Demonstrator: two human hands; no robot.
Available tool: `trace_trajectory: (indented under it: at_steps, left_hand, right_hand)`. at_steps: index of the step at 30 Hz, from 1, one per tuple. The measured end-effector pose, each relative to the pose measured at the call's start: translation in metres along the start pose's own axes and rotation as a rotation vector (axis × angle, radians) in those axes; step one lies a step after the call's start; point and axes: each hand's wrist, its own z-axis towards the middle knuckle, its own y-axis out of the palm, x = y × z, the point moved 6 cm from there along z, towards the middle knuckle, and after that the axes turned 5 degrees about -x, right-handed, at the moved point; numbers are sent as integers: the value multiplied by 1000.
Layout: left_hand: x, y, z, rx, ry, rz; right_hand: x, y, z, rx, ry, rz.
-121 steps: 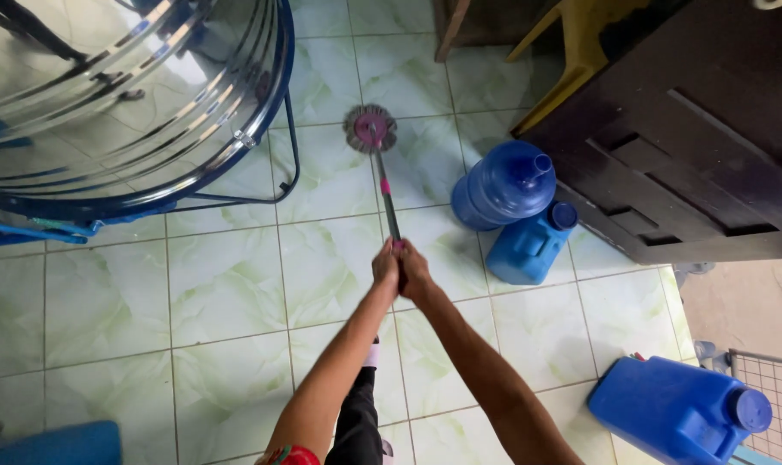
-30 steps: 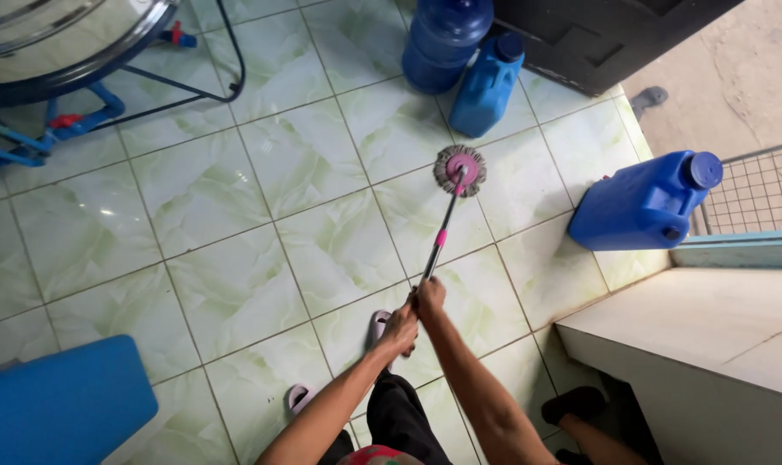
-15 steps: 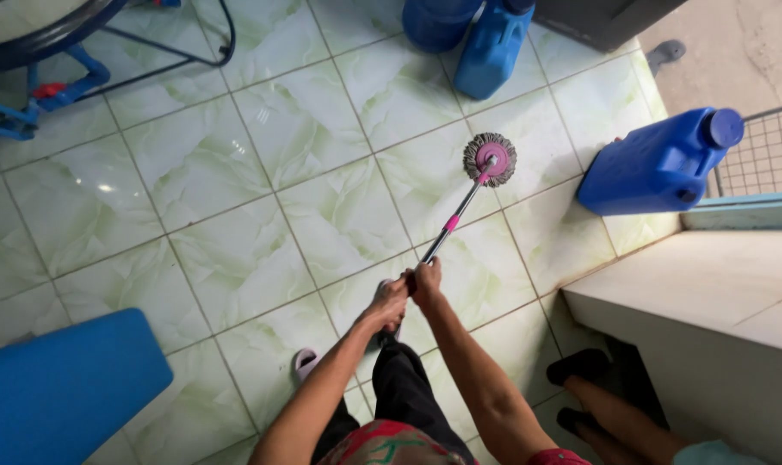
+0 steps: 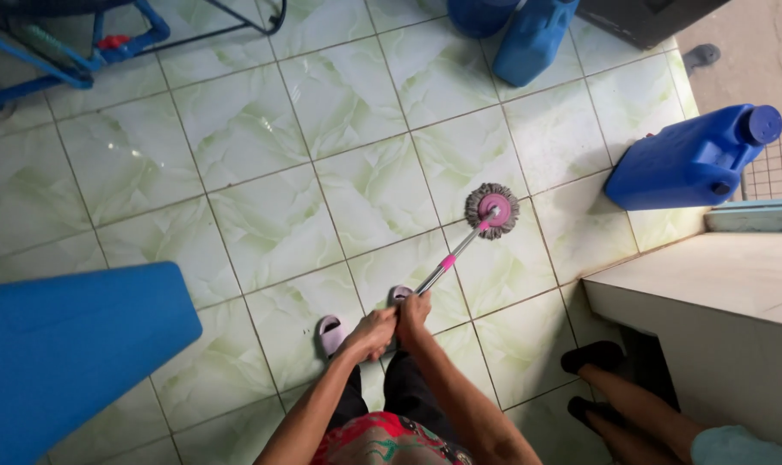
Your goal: Mopping the tile floor and rearranging water containers in a facility.
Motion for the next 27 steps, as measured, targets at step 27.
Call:
trace_trajectory:
  at_steps: [27]
  left_hand:
    - [-101,64,-8,267,149,-980]
  right_hand:
    - [10,12,-67,-288,176,-191]
